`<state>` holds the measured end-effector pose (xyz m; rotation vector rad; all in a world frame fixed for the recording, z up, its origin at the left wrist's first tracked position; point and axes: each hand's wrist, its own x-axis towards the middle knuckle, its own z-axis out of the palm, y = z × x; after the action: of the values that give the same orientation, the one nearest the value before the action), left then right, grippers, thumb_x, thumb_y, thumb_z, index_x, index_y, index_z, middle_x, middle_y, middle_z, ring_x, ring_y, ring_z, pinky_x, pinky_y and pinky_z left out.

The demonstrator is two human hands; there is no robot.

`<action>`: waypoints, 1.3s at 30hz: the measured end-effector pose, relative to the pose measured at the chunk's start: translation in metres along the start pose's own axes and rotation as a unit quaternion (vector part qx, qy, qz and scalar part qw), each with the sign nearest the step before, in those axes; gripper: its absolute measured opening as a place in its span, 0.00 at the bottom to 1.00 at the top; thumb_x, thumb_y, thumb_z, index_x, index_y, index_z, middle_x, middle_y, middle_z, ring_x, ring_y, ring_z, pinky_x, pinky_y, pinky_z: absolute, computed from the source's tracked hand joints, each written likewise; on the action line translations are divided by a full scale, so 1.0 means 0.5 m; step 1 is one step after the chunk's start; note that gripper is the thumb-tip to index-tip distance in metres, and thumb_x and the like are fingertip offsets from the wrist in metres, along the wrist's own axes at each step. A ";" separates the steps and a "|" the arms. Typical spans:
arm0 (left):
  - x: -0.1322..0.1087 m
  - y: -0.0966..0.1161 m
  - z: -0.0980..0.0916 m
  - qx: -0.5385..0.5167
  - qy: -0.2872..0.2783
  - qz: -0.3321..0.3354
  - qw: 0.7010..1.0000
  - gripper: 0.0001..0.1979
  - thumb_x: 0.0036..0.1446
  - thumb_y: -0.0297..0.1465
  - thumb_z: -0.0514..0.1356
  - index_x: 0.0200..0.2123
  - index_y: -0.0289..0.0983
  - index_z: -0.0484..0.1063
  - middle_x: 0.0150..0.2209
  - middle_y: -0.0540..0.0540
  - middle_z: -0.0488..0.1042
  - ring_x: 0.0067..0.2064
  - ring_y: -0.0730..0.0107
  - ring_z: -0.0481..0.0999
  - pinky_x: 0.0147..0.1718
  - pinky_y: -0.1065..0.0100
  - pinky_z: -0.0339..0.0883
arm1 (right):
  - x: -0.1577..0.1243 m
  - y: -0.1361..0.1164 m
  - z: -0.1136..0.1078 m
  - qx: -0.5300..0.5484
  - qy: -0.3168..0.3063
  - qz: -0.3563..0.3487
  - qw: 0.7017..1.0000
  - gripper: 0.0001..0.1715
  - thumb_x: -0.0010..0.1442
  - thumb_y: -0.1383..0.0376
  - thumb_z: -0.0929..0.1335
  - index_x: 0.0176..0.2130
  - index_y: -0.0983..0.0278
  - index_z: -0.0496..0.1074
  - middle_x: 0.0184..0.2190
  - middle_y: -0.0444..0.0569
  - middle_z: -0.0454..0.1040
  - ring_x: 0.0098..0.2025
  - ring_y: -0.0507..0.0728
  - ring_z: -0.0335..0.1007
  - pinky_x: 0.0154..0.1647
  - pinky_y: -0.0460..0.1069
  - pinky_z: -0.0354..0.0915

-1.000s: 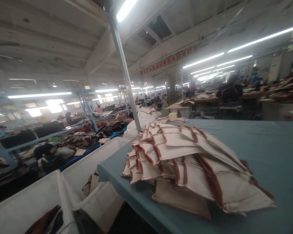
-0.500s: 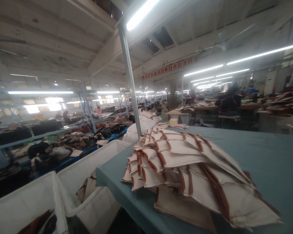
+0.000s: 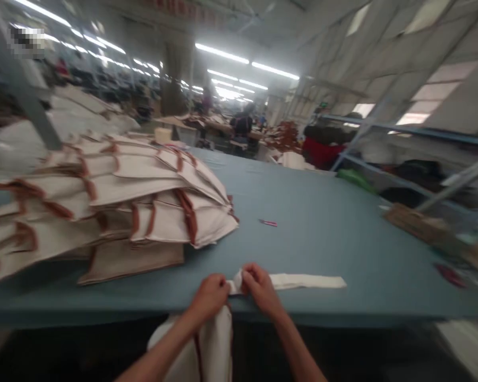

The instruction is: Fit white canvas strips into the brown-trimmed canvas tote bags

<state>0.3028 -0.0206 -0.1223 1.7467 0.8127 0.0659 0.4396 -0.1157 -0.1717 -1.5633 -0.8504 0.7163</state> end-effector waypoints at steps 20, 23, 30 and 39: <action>-0.009 -0.022 0.022 -0.051 0.025 0.008 0.998 0.22 0.48 0.54 0.66 0.32 0.41 0.71 0.15 0.60 0.64 0.20 0.68 0.66 0.23 0.70 0.61 | -0.035 0.006 -0.035 0.005 -0.011 -0.015 1.000 0.11 0.66 0.56 0.71 0.37 0.61 0.74 0.26 0.40 0.73 0.28 0.52 0.68 0.31 0.47 0.63; -0.003 -0.014 0.021 -0.043 0.022 0.001 0.999 0.22 0.46 0.54 0.64 0.31 0.41 0.71 0.15 0.61 0.62 0.19 0.70 0.63 0.22 0.70 0.59 | -0.036 -0.005 -0.035 -0.010 -0.018 -0.023 1.000 0.10 0.65 0.57 0.70 0.36 0.61 0.74 0.27 0.39 0.73 0.28 0.52 0.67 0.31 0.47 0.62; -0.009 -0.001 0.021 -0.045 0.019 -0.004 0.999 0.21 0.46 0.53 0.59 0.29 0.41 0.71 0.16 0.61 0.61 0.19 0.74 0.57 0.21 0.72 0.56 | -0.040 -0.018 -0.039 -0.026 -0.029 -0.029 0.999 0.10 0.64 0.57 0.70 0.36 0.61 0.75 0.29 0.41 0.76 0.30 0.53 0.69 0.33 0.48 0.63; -0.016 0.006 0.023 -0.033 0.036 0.002 0.999 0.20 0.50 0.51 0.57 0.32 0.40 0.73 0.18 0.59 0.63 0.21 0.72 0.59 0.21 0.71 0.56 | -0.041 -0.008 -0.044 0.008 -0.010 -0.020 1.000 0.10 0.66 0.57 0.68 0.37 0.60 0.71 0.27 0.41 0.76 0.29 0.53 0.70 0.33 0.48 0.66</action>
<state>0.3034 -0.0346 -0.1207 1.6909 0.8502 0.1583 0.4459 -0.1442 -0.1647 -1.5226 -0.8857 0.7106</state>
